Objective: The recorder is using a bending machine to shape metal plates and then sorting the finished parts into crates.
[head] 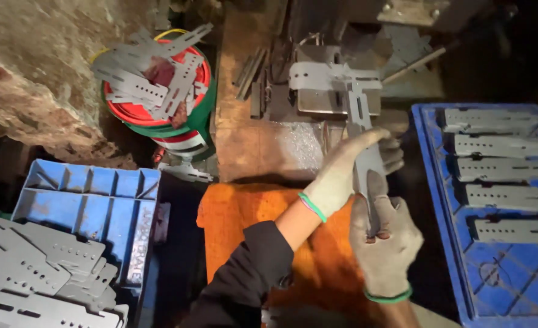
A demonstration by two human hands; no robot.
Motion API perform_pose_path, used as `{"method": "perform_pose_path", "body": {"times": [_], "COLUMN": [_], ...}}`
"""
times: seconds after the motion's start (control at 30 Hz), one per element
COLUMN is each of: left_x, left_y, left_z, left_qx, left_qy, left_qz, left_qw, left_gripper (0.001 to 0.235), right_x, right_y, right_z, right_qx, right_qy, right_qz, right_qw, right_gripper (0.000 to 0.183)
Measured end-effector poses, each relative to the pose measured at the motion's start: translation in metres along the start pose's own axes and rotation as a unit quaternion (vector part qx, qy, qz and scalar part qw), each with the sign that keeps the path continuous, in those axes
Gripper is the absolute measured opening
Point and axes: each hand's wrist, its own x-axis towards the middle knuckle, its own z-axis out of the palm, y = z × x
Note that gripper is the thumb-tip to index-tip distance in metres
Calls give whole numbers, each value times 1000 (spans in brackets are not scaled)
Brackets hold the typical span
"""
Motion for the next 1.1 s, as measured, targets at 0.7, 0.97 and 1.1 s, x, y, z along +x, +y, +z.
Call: {"method": "perform_pose_path", "body": {"times": [0.7,0.97,1.1], "left_x": [39,44,38], "left_y": [1,-7,0], "left_z": [-36,-44,-35], "left_qx": [-64,-165,-138], "left_qy": [-54,-74,-52], "left_qz": [-84,-102,-99], "left_qw": [993,978,984], "left_gripper": [36,26,26], "right_x": [47,48,55], "right_y": [-1,-2,-5], "right_z": [3,4,-8], "right_qx": [-183,-192,-201], "right_qy": [-103,-120,-142], "right_qz": [-69,-83,-84], "right_qw": [975,971,966], "right_gripper": [49,46,54]}}
